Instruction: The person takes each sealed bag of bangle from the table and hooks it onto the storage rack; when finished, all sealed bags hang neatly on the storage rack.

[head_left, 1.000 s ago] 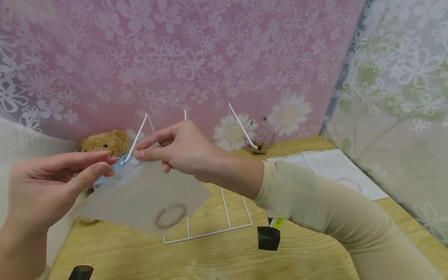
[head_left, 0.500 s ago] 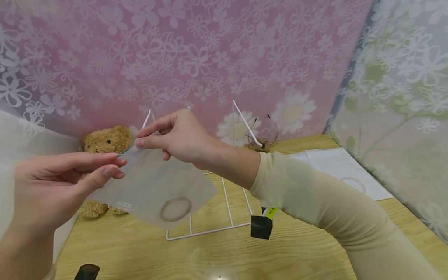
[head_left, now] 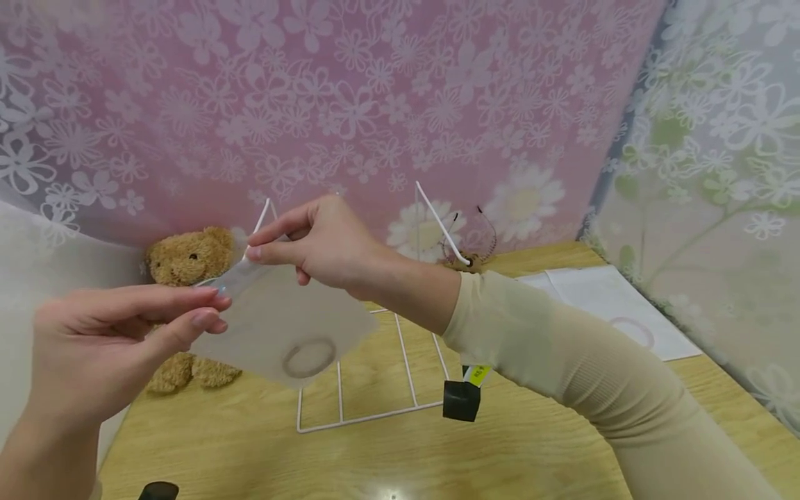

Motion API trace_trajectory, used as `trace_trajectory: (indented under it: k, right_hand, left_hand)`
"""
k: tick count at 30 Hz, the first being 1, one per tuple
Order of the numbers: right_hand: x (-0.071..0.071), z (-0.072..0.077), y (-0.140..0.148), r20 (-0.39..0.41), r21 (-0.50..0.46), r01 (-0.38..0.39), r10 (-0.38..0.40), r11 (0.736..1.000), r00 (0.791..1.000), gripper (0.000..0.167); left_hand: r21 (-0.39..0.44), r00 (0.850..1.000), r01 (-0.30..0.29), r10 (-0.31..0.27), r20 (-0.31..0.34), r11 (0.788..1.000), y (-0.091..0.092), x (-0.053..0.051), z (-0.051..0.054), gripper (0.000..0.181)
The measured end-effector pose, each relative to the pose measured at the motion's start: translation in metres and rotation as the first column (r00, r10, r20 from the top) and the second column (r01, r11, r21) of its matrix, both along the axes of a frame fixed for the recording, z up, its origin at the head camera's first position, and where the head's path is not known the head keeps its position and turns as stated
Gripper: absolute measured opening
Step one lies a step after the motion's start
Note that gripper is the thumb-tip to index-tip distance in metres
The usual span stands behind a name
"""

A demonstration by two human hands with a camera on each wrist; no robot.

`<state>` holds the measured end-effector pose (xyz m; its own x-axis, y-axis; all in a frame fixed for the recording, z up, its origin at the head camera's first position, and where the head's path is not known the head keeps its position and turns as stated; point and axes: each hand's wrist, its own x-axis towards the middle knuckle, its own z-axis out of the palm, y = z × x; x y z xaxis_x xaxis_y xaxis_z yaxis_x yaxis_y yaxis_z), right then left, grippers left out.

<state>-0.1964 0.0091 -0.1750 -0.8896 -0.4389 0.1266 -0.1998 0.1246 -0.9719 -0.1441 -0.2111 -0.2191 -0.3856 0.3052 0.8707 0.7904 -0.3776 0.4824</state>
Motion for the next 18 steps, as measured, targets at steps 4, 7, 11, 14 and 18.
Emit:
trace_trajectory:
  k: [4, 7, 11, 14, 18]
  right_hand:
    - [-0.002, -0.001, 0.0, 0.009, 0.036, 0.009, -0.009, 0.999, 1.0, 0.01]
    - [-0.003, -0.003, 0.0, 0.01, 0.049, 0.017, -0.018, 0.999, 1.0, 0.011]
    - [-0.006, -0.004, -0.002, 0.009, 0.037, 0.024, -0.025, 0.999, 1.0, 0.009]
    - [-0.008, -0.004, -0.003, 0.014, 0.034, 0.032, -0.033, 0.999, 0.999, 0.007]
    - [-0.011, -0.006, -0.005, 0.012, 0.04, 0.034, -0.035, 0.999, 0.999, 0.006]
  left_hand:
    - [-0.005, 1.0, 0.02, -0.02, -0.007, 1.0, -0.001, -0.001, -0.003, 0.024]
    - [-0.014, 1.0, 0.012, -0.012, -0.001, 1.0, -0.002, -0.001, -0.004, 0.024]
    - [-0.021, 1.0, -0.001, 0.001, -0.004, 1.0, -0.004, -0.002, -0.004, 0.023]
    - [-0.024, 1.0, -0.011, 0.011, -0.01, 1.0, -0.004, -0.003, -0.004, 0.023]
    - [-0.026, 1.0, -0.018, 0.018, -0.007, 1.0, -0.004, -0.002, -0.005, 0.023]
